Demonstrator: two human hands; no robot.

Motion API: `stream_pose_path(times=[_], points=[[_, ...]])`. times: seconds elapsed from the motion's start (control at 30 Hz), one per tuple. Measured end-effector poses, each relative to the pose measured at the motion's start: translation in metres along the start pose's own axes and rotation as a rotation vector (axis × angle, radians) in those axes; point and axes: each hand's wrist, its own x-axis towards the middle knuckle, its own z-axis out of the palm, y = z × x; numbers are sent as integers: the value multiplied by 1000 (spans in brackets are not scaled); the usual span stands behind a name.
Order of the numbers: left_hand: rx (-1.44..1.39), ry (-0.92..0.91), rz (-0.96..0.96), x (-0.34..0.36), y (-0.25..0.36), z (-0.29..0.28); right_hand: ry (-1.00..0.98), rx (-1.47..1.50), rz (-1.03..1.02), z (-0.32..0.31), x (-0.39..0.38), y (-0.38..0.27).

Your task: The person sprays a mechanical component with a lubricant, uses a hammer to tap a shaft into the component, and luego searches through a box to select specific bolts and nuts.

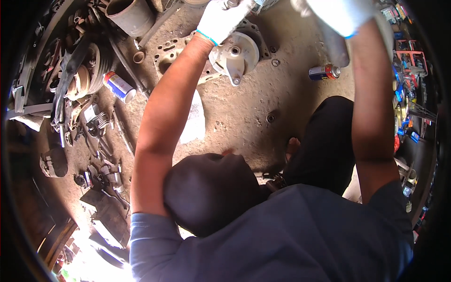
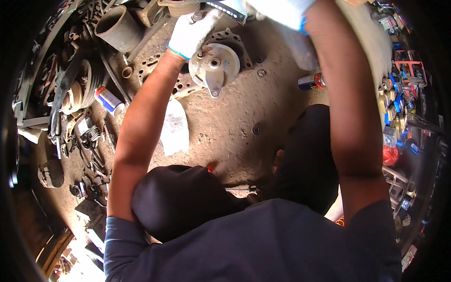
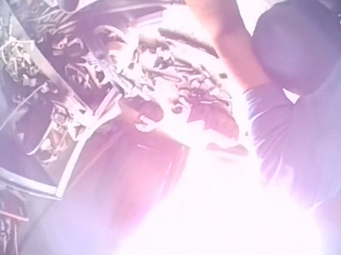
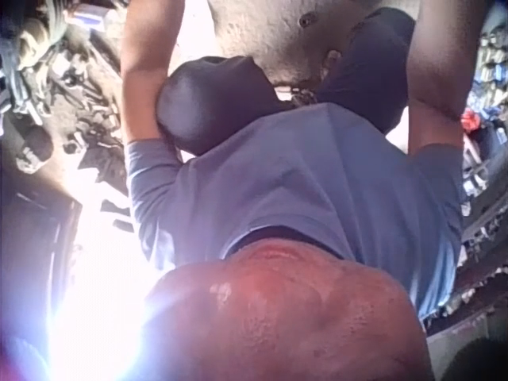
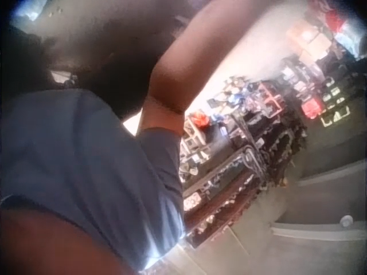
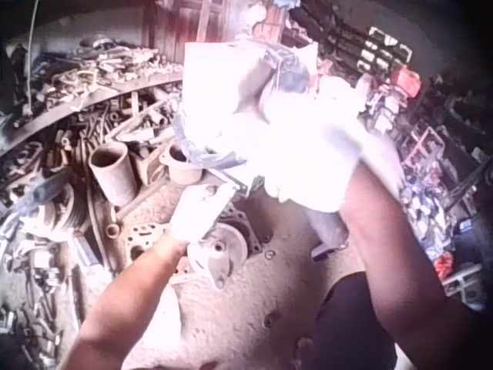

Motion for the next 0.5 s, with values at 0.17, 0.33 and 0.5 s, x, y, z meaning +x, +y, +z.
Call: stream_pose_path(times=[0.17, 0.33, 0.5], points=[[-394, -80, -414, 3, 17, -5, 61, -4, -319, 22, -23, -20], [-915, -67, -861, 2, 46, 3, -1, -853, -500, 55, 22, 90], [-1007, -128, -1085, 1, 51, -15, 115, -378, 38, 56, 2, 38]])
